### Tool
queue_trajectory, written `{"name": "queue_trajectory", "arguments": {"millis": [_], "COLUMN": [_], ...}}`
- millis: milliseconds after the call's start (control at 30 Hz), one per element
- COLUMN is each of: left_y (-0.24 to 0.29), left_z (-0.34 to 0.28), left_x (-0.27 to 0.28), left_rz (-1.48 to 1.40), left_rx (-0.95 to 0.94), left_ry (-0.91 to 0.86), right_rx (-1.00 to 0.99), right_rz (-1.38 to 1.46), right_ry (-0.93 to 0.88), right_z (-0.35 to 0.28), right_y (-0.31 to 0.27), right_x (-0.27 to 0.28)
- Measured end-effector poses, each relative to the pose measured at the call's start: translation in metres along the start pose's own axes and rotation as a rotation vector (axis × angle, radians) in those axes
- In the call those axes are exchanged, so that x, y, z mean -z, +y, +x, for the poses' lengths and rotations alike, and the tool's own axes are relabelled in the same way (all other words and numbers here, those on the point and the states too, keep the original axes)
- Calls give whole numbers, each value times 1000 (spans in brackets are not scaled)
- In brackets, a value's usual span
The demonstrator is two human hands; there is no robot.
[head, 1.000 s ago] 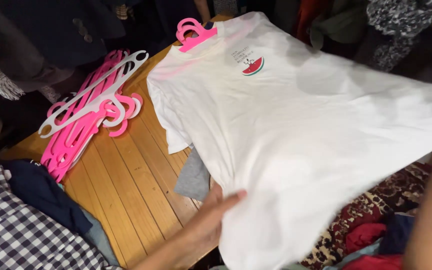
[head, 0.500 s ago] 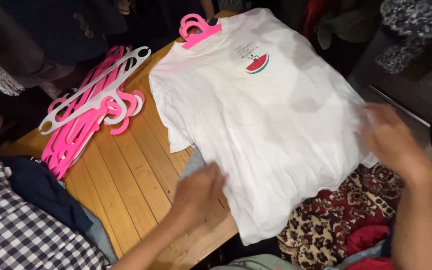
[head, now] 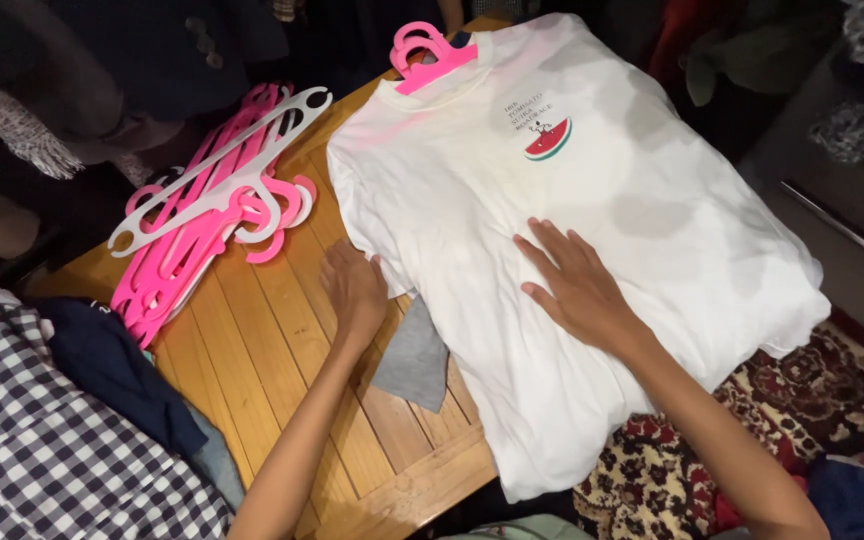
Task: The person places a white t-shirt onto a pink hanger and smooths it out. They then pick up a black and white checkered shirt, button it up, and place it onto a white hanger.
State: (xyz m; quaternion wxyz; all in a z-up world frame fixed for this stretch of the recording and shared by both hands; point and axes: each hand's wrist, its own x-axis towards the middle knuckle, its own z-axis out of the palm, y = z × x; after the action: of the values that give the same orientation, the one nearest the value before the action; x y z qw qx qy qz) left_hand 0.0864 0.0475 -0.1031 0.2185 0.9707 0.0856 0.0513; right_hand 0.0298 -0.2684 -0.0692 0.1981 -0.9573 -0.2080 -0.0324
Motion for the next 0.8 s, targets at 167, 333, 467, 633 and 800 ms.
{"name": "queue_trajectory", "arguments": {"millis": [167, 333, 467, 633, 800], "left_y": [-30, -84, -63, 20, 103], "left_z": [25, 66, 87, 101, 74], "left_x": [-8, 28, 95, 163, 142], "left_rz": [7, -385, -439, -956, -1403], "left_rx": [-25, -30, 76, -263, -533], "left_ry": [-90, -109, 70, 274, -579], "right_rx": [-24, -42, -26, -42, 75], "right_rz": [-28, -10, 5, -5, 88], "right_ry": [-78, -104, -98, -118, 32], "right_z": [0, -1, -2, -1, -4], "right_y": [3, 5, 5, 4, 5], "right_x": [-2, -2, 0, 1, 0]}}
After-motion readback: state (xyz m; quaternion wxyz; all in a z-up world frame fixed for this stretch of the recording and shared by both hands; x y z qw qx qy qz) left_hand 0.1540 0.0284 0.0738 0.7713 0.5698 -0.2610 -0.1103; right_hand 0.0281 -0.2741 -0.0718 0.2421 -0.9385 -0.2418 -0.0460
